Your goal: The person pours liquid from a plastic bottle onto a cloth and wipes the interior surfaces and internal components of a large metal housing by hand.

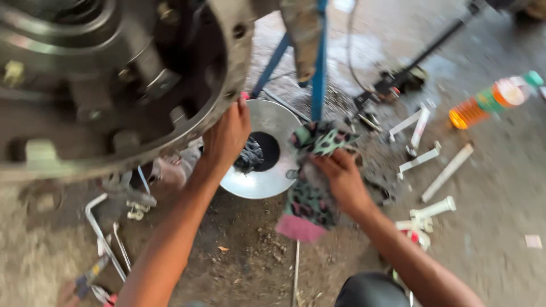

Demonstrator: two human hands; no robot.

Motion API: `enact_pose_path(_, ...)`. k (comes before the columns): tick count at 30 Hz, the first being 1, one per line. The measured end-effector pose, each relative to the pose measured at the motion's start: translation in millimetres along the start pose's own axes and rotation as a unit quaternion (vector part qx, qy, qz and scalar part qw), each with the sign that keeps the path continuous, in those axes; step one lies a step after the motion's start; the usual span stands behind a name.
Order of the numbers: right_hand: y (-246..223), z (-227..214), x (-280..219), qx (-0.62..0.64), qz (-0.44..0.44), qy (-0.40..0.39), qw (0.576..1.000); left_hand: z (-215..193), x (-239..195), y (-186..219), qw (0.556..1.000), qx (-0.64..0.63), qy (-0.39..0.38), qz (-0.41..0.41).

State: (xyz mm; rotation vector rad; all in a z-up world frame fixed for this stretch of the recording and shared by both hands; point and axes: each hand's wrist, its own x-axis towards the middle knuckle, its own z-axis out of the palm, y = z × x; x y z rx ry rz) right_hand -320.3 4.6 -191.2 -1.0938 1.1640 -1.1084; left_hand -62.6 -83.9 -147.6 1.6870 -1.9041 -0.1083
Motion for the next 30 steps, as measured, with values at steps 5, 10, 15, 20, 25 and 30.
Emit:
enact_pose_path(5, -9.5, 44.3, -25.0, 0.045, 0.113, -0.131, 0.984, 3.7, 38.0, -14.5, 0.896, 0.304, 0.266, 0.184)
enact_pose_path(10, -15.8, 62.8, -54.0, 0.086, 0.058, -0.203, 0.974, 2.0, 53.8, -9.0, 0.951, 0.147, 0.242, 0.124)
enact_pose_path(15, -13.8, 60.9, -61.2, 0.127, 0.087, -0.228, 0.961, -6.0, 40.1, -4.5, 0.912, 0.224, 0.305, 0.158)
enact_pose_path(20, -17.6, 51.5, -67.2, 0.143, 0.11, -0.217, 0.959, -1.5, 47.2, -10.0, 0.877, 0.356, 0.279, 0.164)
enact_pose_path(25, -20.7, 51.8, -72.4, 0.136, 0.131, -0.2, 0.961, 0.6, 37.3, -15.4, 0.848, 0.411, 0.293, 0.161)
enact_pose_path(30, -18.3, 53.0, -70.8, 0.128, 0.095, -0.177, 0.971, -3.6, 42.8, -13.8, 0.836, 0.42, 0.308, 0.171)
